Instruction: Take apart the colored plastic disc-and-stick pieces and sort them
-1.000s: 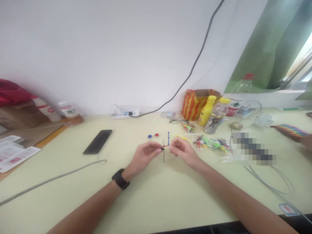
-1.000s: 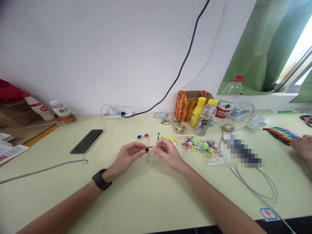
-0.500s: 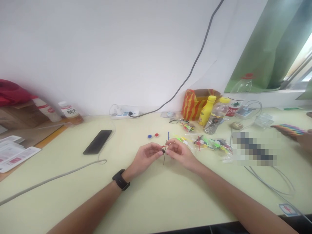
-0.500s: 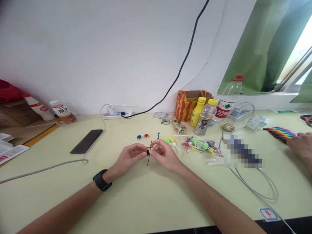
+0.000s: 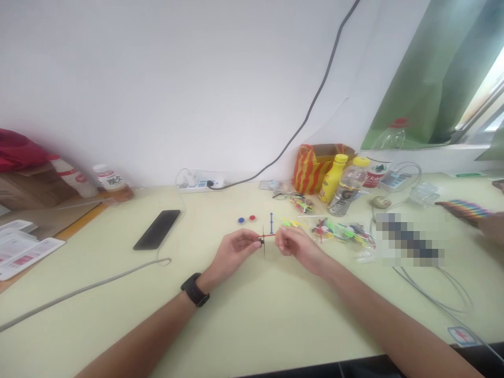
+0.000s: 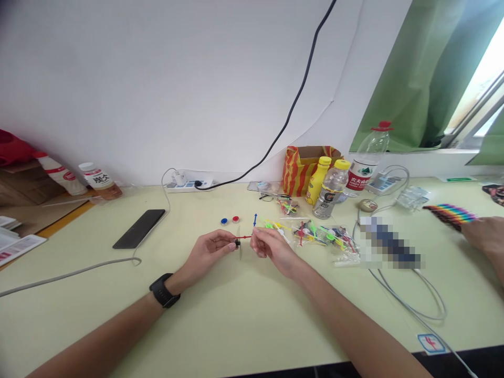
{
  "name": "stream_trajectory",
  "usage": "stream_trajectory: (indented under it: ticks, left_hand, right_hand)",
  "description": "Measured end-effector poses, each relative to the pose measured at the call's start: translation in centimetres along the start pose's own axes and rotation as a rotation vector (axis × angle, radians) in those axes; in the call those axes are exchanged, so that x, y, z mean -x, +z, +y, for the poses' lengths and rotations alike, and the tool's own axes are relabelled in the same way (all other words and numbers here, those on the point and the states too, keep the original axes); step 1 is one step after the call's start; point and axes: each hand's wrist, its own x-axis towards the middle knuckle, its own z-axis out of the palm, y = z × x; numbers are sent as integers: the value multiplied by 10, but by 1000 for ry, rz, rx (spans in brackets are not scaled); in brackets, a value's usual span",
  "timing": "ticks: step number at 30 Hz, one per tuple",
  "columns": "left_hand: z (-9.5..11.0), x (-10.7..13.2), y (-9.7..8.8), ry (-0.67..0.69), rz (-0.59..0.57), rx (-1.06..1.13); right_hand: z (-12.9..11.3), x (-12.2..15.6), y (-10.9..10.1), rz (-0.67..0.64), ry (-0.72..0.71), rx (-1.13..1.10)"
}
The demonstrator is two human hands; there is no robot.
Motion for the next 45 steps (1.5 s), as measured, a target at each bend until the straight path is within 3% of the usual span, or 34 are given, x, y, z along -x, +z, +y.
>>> stream_trajectory:
  ticks: [4, 11, 19, 28, 30, 33, 35, 41, 45]
  left_hand:
    - [3, 1, 0, -6, -21, 32]
    - [1, 1, 0, -14, -67, 80]
    - [6, 2, 1, -22, -52, 91]
    - [1, 1, -1, 39, 34, 26]
    - [2, 1, -1, 60, 68, 6]
    - [4, 0, 1, 76, 128, -19]
    - [5, 0, 1, 74, 142, -26]
    - [2, 1, 1, 42, 48, -11]
    - [0, 2, 1, 21, -23, 4]
  right_hand:
    - [11, -5, 1, 106, -58, 66]
    - [19, -4, 3, 54, -98, 241]
    - [12, -1, 5, 93, -121, 217]
    - [13, -1, 12, 360, 103, 99]
    - [11, 1, 11, 262, 177, 58]
    - [5, 5, 8, -125, 225, -51]
    - [1, 6, 7, -249, 182, -119]
    - [7, 1, 7, 29, -3, 13]
    - [19, -3, 8, 61, -63, 81]
